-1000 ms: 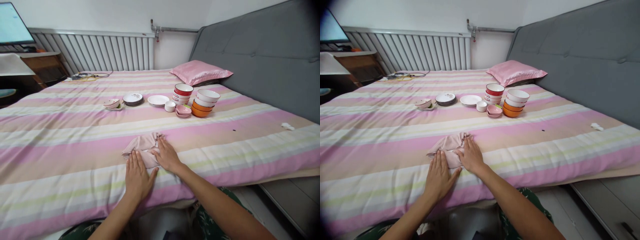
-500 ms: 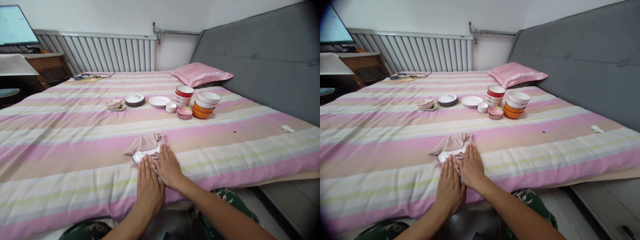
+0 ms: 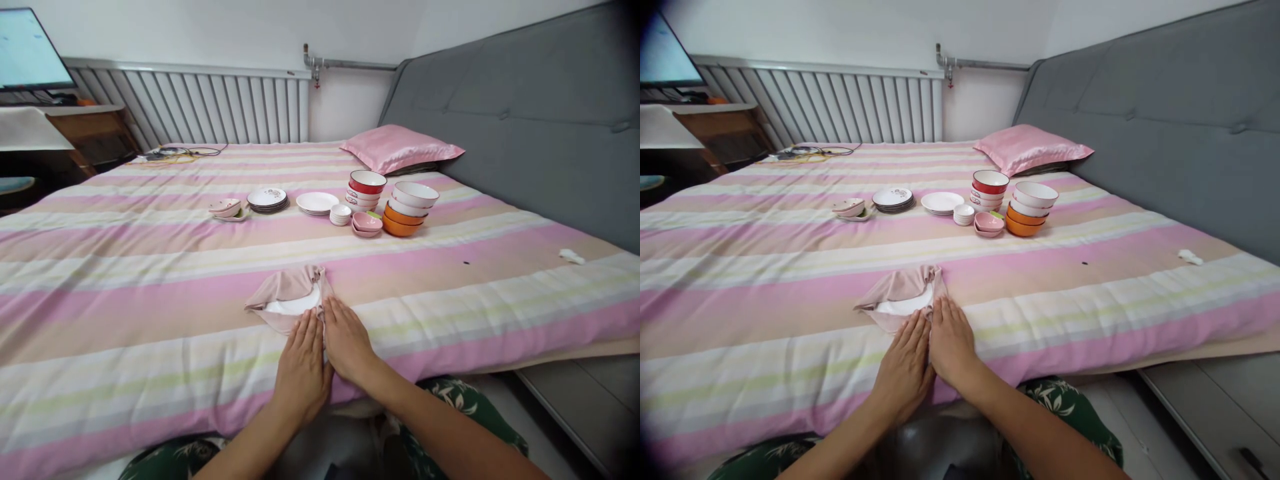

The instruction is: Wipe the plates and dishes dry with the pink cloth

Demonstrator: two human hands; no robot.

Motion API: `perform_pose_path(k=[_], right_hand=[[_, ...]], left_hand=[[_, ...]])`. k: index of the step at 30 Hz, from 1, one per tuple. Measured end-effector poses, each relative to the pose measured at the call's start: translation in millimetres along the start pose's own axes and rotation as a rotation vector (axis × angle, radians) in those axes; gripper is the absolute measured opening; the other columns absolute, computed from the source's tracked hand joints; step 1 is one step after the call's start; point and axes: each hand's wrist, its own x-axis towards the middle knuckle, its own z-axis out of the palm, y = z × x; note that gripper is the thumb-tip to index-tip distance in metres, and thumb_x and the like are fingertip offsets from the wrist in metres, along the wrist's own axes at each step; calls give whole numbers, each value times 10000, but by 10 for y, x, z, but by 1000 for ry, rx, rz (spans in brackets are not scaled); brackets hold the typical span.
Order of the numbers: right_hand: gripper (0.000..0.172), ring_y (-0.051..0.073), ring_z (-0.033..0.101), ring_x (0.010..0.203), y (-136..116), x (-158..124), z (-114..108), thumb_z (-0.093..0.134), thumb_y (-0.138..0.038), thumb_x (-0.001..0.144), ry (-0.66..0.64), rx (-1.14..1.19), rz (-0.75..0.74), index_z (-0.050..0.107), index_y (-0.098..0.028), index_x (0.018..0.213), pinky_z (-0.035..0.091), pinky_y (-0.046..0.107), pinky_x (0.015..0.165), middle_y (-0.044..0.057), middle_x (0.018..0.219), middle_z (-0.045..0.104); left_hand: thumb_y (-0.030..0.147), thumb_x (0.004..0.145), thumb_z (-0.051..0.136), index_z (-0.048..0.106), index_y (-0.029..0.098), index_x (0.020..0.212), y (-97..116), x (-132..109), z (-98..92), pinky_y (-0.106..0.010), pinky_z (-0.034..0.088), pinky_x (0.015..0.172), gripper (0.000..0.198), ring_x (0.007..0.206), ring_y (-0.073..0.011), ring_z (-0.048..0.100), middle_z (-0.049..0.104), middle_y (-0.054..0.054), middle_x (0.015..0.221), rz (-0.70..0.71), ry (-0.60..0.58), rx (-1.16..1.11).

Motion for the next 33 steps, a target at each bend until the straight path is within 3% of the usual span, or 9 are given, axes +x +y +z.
perform_pose_path(k=[7,17,24,33], right_hand=[[513,234,391,1310,118,65,-38,331,-108,859,43,86,-24,414,-10,1356,313,372,1095,177,1404,423],[462,201,455,1262,243,138,-61,336,-118,866,167,215,-142,518,-50,1286,325,347,1093,135,1341,513],[398,187,528,1190,217,137,-41,373,-132,874,222,235,-162,601,-83,1197,361,326,1061,122,1250,596],[427,224,461,1257,84,93,-51,343,-222,922,174,219,-87,524,-63,1273,340,380,1067,148,1334,517]], left_hand=[[429,857,406,441,-10,1316,1,121,-3,-450,281,1087,635,1359,-298,270,387,-203,1420,-25,-61,-12],[496,855,391,450,-31,1307,35,199,7,-460,291,1071,697,1328,-332,323,398,-220,1403,-41,-28,94],[505,859,396,418,-18,1336,86,112,-38,-485,290,1064,708,1334,-341,309,360,-225,1428,-98,-37,120],[581,811,447,375,-70,1338,101,-97,1,-515,284,1052,841,1357,-389,220,331,-313,1412,-260,36,127]])
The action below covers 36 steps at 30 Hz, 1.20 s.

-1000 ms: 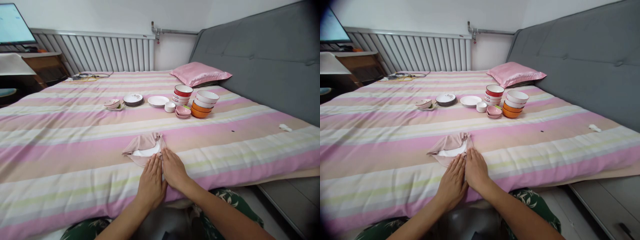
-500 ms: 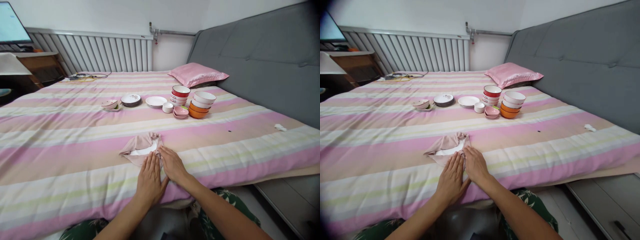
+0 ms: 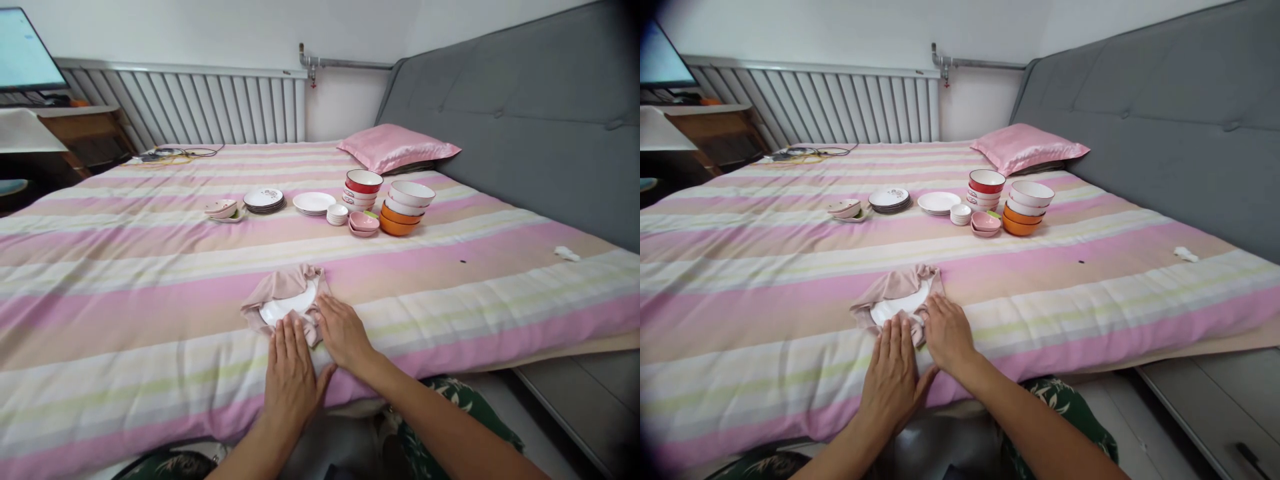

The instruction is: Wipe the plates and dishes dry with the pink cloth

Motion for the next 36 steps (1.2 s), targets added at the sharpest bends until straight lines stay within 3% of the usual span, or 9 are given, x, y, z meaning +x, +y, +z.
perform_pose_path(k=[9,22,36], right_hand=[[490,233,415,1295,100,99,40,363,-251,910,-3,67,-26,409,-64,1360,339,418,1072,173,1398,433],[584,268,376,1313,156,346,94,383,-327,910,-58,60,-68,330,3,1389,305,405,1081,199,1414,401],[567,250,347,1334,36,215,101,405,-265,895,-58,-1,-57,333,6,1387,296,398,1093,206,1429,373]], left_hand=[[618,827,351,352,-99,1337,-109,36,-56,-564,253,1046,879,1301,-404,339,361,-340,1378,-102,-41,-26],[600,866,273,381,-53,1333,-521,195,37,-486,299,1049,810,1287,-333,394,434,-267,1364,-185,-112,-21],[558,852,391,363,-32,1338,-336,141,45,-510,331,1029,765,1309,-349,353,436,-288,1356,-109,27,-95]])
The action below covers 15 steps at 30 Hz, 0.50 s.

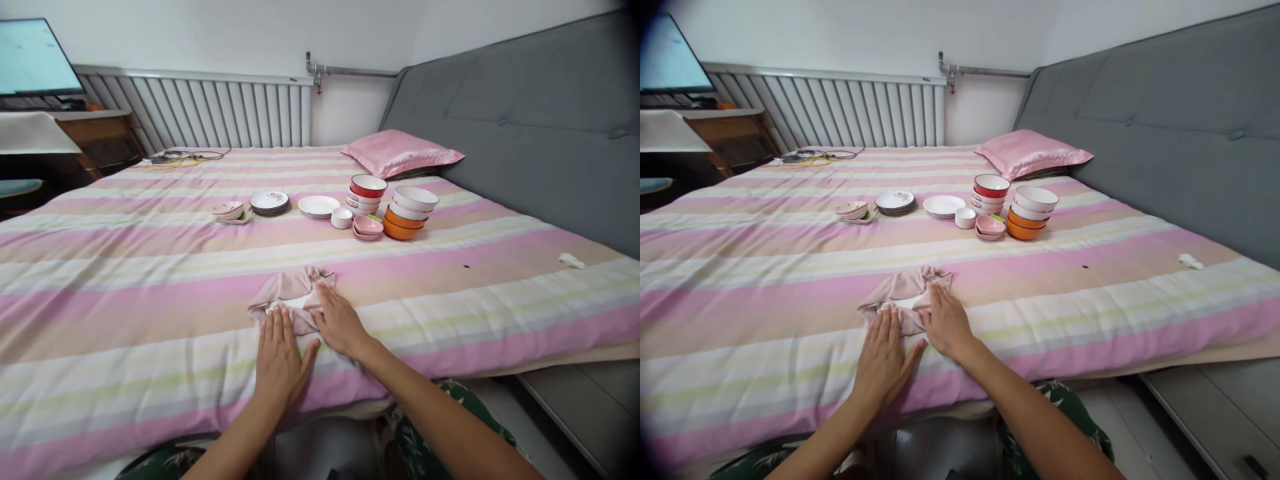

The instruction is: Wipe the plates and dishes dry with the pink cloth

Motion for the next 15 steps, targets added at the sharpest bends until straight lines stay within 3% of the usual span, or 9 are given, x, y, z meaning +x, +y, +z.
perform_pose_path(k=[7,15], right_hand=[[570,270,311,1352,-91,-90,-6,397,-258,906,-19,-38,17,316,29,1391,287,406,1101,219,1441,341],[525,257,341,1338,-135,-187,-27,355,-201,899,-20,-65,11,342,6,1382,311,401,1089,196,1432,372]], left_hand=[[471,839,449,419,-77,1279,103,-43,3,-524,337,1023,703,1305,-387,340,413,-326,1352,48,-4,11],[362,809,475,389,-13,1320,220,-83,-33,-527,342,1024,640,1362,-372,213,379,-290,1396,117,6,-24]])
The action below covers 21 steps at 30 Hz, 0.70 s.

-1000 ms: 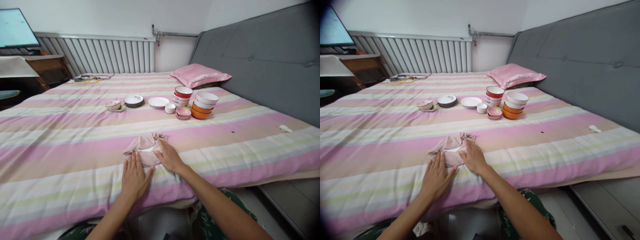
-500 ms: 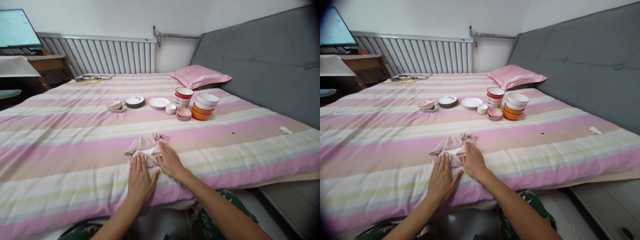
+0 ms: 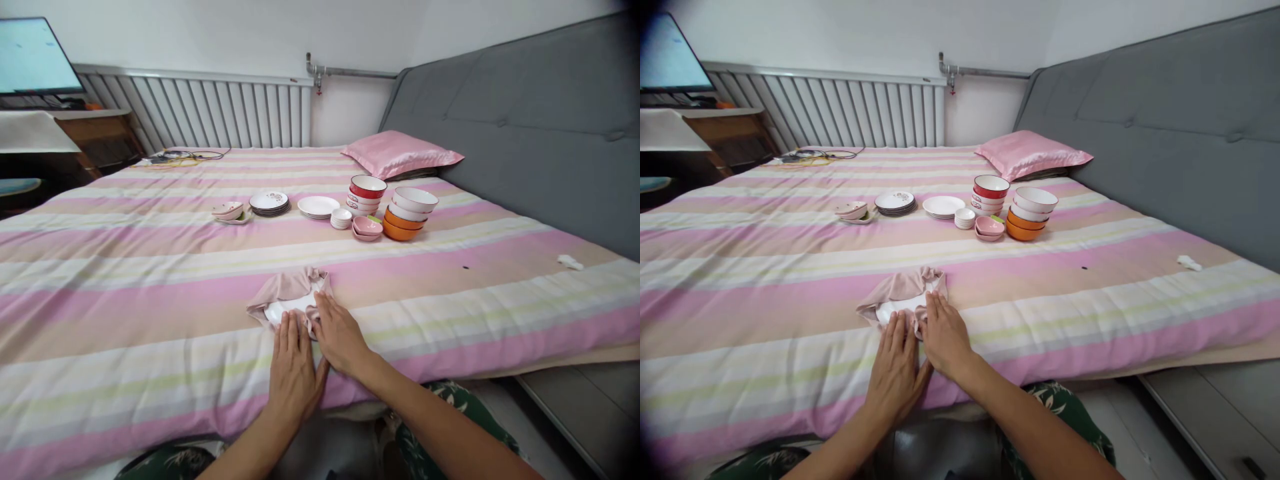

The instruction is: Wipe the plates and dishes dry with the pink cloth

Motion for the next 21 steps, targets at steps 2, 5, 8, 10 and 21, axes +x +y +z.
perform_pose_path(k=[2,5,8,10,21], right_hand=[[507,252,378,1316,-2,-15,-10,354,-176,889,18,-13,-4,365,-3,1366,327,386,1074,196,1404,417],[456,242,479,1229,1,-30,-34,363,-136,869,56,-32,6,428,-29,1307,378,348,1015,194,1307,526],[333,221,606,1027,13,-34,-77,380,-128,865,70,-35,48,543,-120,1156,450,299,863,132,1112,652],[254,203,640,917,26,-32,-112,392,-129,866,63,-42,64,594,-177,1014,454,270,770,82,994,687],[165,218,652,733,154,15,-313,507,-221,785,-27,-204,240,611,-210,912,362,269,585,69,792,697]], left_hand=[[357,807,481,395,-12,1318,26,3,-10,-522,352,1019,635,1364,-375,202,372,-290,1400,15,-5,-3],[364,806,496,398,-5,1321,59,-4,-22,-517,366,1010,642,1355,-384,225,359,-285,1410,45,-26,-4],[406,819,499,417,1,1314,80,-16,-46,-510,384,994,644,1332,-394,281,358,-292,1404,66,-34,-8],[426,827,495,459,16,1286,81,-13,-80,-501,394,983,617,1311,-394,323,375,-292,1388,61,-45,-20],[396,894,409,612,170,782,-40,174,-411,-384,441,743,323,805,-230,562,603,-86,825,-85,-159,-237]])
